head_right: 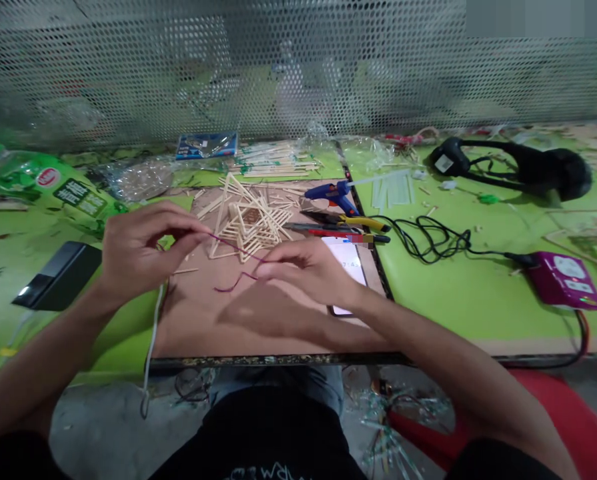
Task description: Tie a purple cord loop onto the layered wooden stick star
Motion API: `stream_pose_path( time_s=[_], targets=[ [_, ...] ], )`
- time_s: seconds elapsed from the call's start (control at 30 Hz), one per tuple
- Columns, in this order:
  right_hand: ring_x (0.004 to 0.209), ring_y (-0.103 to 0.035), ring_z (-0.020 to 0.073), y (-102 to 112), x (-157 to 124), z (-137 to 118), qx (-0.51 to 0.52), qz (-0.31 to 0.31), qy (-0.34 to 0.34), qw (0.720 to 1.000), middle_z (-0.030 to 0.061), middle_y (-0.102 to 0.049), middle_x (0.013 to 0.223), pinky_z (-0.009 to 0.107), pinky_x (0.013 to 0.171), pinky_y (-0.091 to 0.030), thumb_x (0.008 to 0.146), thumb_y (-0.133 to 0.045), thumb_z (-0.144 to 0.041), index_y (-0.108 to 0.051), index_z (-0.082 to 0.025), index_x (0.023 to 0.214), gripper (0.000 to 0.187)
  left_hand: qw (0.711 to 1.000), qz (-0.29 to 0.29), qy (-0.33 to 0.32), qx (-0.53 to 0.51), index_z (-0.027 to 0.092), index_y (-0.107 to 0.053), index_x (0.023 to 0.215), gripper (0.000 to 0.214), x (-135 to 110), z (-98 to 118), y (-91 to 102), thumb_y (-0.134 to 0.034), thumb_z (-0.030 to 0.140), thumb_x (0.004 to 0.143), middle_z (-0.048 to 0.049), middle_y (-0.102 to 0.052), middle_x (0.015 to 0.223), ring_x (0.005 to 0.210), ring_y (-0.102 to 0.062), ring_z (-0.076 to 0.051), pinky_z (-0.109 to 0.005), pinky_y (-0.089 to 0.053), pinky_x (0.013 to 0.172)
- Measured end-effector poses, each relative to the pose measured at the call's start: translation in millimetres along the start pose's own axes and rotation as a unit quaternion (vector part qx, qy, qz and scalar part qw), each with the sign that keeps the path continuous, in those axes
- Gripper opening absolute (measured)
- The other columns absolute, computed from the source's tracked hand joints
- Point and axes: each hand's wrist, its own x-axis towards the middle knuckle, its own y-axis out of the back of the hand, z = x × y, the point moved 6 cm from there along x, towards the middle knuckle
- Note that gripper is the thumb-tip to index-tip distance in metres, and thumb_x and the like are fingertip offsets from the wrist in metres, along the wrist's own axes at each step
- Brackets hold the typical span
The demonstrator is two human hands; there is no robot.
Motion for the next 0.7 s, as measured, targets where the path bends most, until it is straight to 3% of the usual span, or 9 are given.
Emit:
stream_pose_path(
  time_s=[0.07,0.23,0.33,0.47,0.6,0.7],
  targets=[
    [0.06,-0.069,0.0128,29,-8,4,-0.005,0.043,-0.013,0.999,0.0003,-0.073,0.068,0.025,0.06,-0.058,0.09,-0.067,-0.035,-0.074,-0.02,0.083,0.019,1.0,-0.001,0.025,0.001,0.025,-0.074,0.092,0.01,-2,-15,-2.9,-0.067,0.031,0.091,0.0002,-0.073,0.09,0.075,-0.065,-0.013,-0.025,-0.051,0.065],
    [0.05,-0.06,0.0099,87,-26,19,-0.151,0.083,-0.063,0.983,-0.0016,-0.067,0.057,0.022,0.049,-0.047,0.088,-0.069,-0.036,-0.074,-0.022,0.074,0.02,0.998,-0.042,0.043,-0.015,0.021,-0.074,0.091,0.012,-19,-36,-25.6,-0.066,0.029,0.091,-0.0002,-0.073,0.09,0.069,-0.063,-0.01,-0.022,-0.049,0.065],
    [0.048,-0.056,0.0096,112,-41,31,-0.213,0.095,-0.087,0.969,-0.0014,-0.064,0.054,0.022,0.047,-0.044,0.086,-0.07,-0.039,-0.075,-0.021,0.077,0.02,0.993,-0.108,0.047,-0.018,0.02,-0.073,0.093,0.015,-33,-45,-43.4,-0.063,0.032,0.093,-0.0013,-0.074,0.092,0.078,-0.066,-0.012,-0.023,-0.049,0.07],
    [0.05,-0.055,0.0099,135,-65,41,-0.288,0.097,-0.121,0.945,0.0032,-0.068,0.06,0.023,0.046,-0.039,0.086,-0.068,-0.035,-0.078,-0.021,0.082,0.018,0.98,-0.189,0.057,0.001,0.02,-0.072,0.095,0.019,-50,-58,-61.1,-0.058,0.033,0.095,-0.0025,-0.073,0.093,0.08,-0.065,-0.015,-0.025,-0.049,0.074],
    [0.046,-0.049,0.0082,147,-82,41,-0.336,0.105,-0.145,0.925,0.0039,-0.067,0.059,0.026,0.042,-0.03,0.085,-0.069,-0.034,-0.079,-0.022,0.084,0.016,0.97,-0.236,0.062,0.019,0.02,-0.072,0.098,0.022,-60,-67,-72.2,-0.054,0.033,0.098,-0.0036,-0.072,0.096,0.088,-0.066,-0.017,-0.03,-0.05,0.082],
    [0.045,-0.046,0.0076,152,-90,44,-0.353,0.107,-0.168,0.914,0.0036,-0.067,0.06,0.026,0.043,-0.029,0.085,-0.07,-0.04,-0.079,-0.021,0.086,0.021,0.963,-0.262,0.064,0.029,0.02,-0.071,0.1,0.025,-64,-70,-77.7,-0.05,0.035,0.099,-0.0041,-0.071,0.099,0.091,-0.066,-0.019,-0.032,-0.05,0.083]
  ],
)
